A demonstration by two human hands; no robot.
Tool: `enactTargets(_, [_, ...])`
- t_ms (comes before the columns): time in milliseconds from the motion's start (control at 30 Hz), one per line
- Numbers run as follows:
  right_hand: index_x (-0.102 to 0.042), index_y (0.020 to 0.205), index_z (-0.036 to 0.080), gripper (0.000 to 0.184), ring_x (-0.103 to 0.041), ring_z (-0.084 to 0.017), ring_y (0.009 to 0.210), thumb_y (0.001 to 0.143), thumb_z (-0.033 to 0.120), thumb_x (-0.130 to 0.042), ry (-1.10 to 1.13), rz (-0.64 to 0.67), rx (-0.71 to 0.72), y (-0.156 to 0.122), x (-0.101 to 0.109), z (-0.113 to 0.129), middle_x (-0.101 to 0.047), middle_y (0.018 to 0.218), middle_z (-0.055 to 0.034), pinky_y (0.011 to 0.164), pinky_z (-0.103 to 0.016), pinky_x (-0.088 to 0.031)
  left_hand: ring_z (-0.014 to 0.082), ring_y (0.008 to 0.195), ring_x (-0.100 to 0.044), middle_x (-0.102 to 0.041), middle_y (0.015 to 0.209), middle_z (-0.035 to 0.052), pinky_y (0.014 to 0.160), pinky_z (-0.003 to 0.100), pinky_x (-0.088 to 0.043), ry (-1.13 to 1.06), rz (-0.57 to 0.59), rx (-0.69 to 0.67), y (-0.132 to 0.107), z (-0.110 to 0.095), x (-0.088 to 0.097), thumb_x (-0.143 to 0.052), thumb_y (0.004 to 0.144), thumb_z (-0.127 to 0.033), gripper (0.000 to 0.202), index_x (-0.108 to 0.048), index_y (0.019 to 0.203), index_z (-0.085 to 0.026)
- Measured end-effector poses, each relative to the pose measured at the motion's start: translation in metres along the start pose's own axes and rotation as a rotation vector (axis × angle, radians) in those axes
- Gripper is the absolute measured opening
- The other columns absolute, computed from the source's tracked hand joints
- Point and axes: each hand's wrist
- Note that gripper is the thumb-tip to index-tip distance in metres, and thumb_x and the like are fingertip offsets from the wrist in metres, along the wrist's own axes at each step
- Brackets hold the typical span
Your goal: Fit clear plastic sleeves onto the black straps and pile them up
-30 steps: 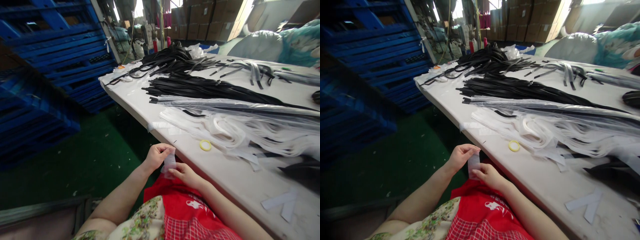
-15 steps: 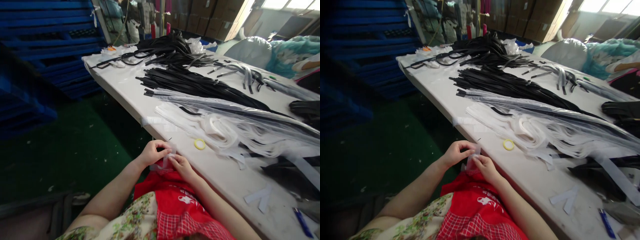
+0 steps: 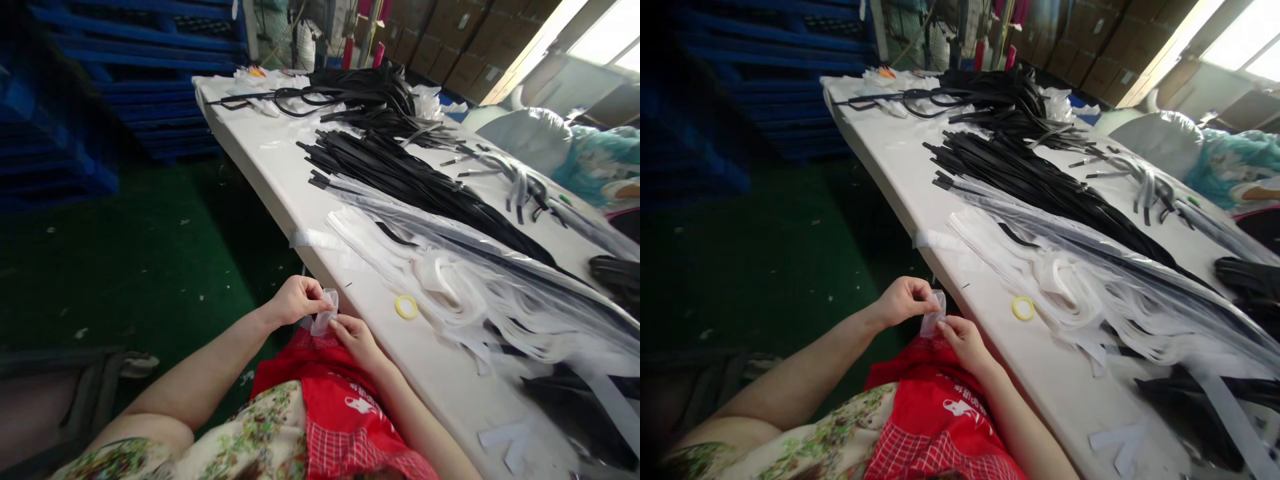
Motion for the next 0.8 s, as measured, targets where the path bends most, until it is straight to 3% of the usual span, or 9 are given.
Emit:
enactTargets(100, [-0.072, 0.084, 0.016, 0.043, -0.054, -0.016, 0.071, 0.089, 0.054, -0.053, 0.014, -0.012, 0.008, 0.003, -0.004, 0.000, -0.064, 0.076, -0.0030, 0.069, -0.027, -0.046, 0.0136, 0.064, -0.059, -0.068, 0.072, 0.0044, 0.059, 0.023, -0.045, -0.236, 0.100, -0.004, 0.000, 0.003, -0.006, -0.084, 0.062, -0.039, 0.036, -0.065, 0.075, -0.012])
enactTargets(200, [-0.073, 0.084, 0.017, 0.045, -0.057, -0.018, 0.072, 0.091, 0.054, -0.050, -0.016, -0.040, 0.017, 0.007, -0.007, 0.001, -0.065, 0.074, -0.0034, 0.067, -0.028, -0.047, 0.0174, 0.073, -0.063, -0.071, 0.084, 0.0081, 0.066, 0.027, -0.049, -0.283, 0.202, 0.035, 0.000, 0.011, -0.012, -0.080, 0.067, -0.043, 0.043, -0.070, 0.094, -0.011])
enactTargets(300, [-0.074, 0.091, 0.019, 0.040, -0.060, -0.018, 0.074, 0.092, 0.049, -0.049, -0.157, 0.002, 0.027, 0.017, 0.001, 0.005, -0.069, 0.079, -0.0028, 0.068, -0.029, -0.049, 0.0181, 0.069, -0.063, -0.071, 0.077, 0.0086, 0.064, 0.027, -0.048, -0.198, 0.084, 0.056, 0.005, 0.023, -0.010, -0.078, 0.069, -0.045, 0.037, -0.073, 0.081, -0.010])
enactTargets(400, [-0.073, 0.098, 0.022, 0.029, -0.065, -0.019, 0.082, 0.091, 0.041, -0.053, -0.356, -0.020, 0.047, 0.042, 0.032, 0.017, -0.073, 0.090, -0.0016, 0.075, -0.029, -0.050, 0.0168, 0.064, -0.060, -0.071, 0.071, 0.0067, 0.060, 0.027, -0.045, -0.149, -0.050, 0.097, 0.009, 0.031, 0.000, -0.080, 0.064, -0.043, 0.034, -0.071, 0.072, -0.011])
enactTargets(467, [-0.073, 0.101, 0.023, 0.027, -0.066, -0.018, 0.083, 0.090, 0.038, -0.053, -0.533, -0.144, 0.039, 0.068, 0.064, 0.028, -0.074, 0.093, -0.0013, 0.077, -0.029, -0.051, 0.0146, 0.057, -0.057, -0.067, 0.064, 0.0043, 0.055, 0.025, -0.042, -0.140, -0.064, 0.135, 0.010, 0.033, 0.007, -0.081, 0.063, -0.044, 0.035, -0.067, 0.068, -0.012])
enactTargets(533, [-0.072, 0.103, 0.022, 0.028, -0.067, -0.018, 0.082, 0.090, 0.035, -0.051, -0.722, -0.290, 0.008, 0.099, 0.100, 0.037, -0.074, 0.093, -0.0021, 0.078, -0.030, -0.051, 0.0126, 0.053, -0.053, -0.063, 0.059, 0.0016, 0.052, 0.024, -0.039, -0.137, -0.040, 0.149, 0.009, 0.033, 0.012, -0.080, 0.063, -0.047, 0.039, -0.064, 0.067, -0.013])
enactTargets(633, [-0.071, 0.108, 0.021, 0.031, -0.065, -0.020, 0.089, 0.091, 0.030, -0.047, -0.919, -0.462, -0.049, 0.142, 0.146, 0.047, -0.071, 0.106, -0.0059, 0.087, -0.033, -0.048, 0.0132, 0.058, -0.054, -0.065, 0.068, 0.0022, 0.055, 0.024, -0.041, -0.125, 0.011, 0.101, 0.005, 0.030, 0.013, -0.077, 0.068, -0.053, 0.042, -0.065, 0.078, -0.013])
enactTargets(700, [-0.070, 0.111, 0.019, 0.032, -0.063, -0.022, 0.099, 0.090, 0.027, -0.047, -0.997, -0.527, -0.088, 0.164, 0.165, 0.049, -0.066, 0.118, -0.0099, 0.092, -0.034, -0.045, 0.0163, 0.070, -0.060, -0.069, 0.079, 0.0051, 0.065, 0.026, -0.046, -0.143, 0.048, 0.058, 0.001, 0.029, 0.011, -0.073, 0.073, -0.055, 0.044, -0.066, 0.084, -0.013])
enactTargets(800, [-0.073, 0.105, 0.016, 0.030, -0.061, -0.026, 0.105, 0.089, 0.026, -0.050, -1.109, -0.543, -0.148, 0.185, 0.176, 0.045, -0.063, 0.120, -0.0146, 0.091, -0.034, -0.044, 0.0194, 0.080, -0.063, -0.071, 0.084, 0.0079, 0.076, 0.029, -0.048, -0.212, 0.121, 0.048, -0.002, 0.029, 0.007, -0.063, 0.081, -0.059, 0.045, -0.067, 0.083, -0.014])
Point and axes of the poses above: each hand's wrist, its own y-axis towards the middle knuckle, its own x-axis out of the back of the hand, z = x × y
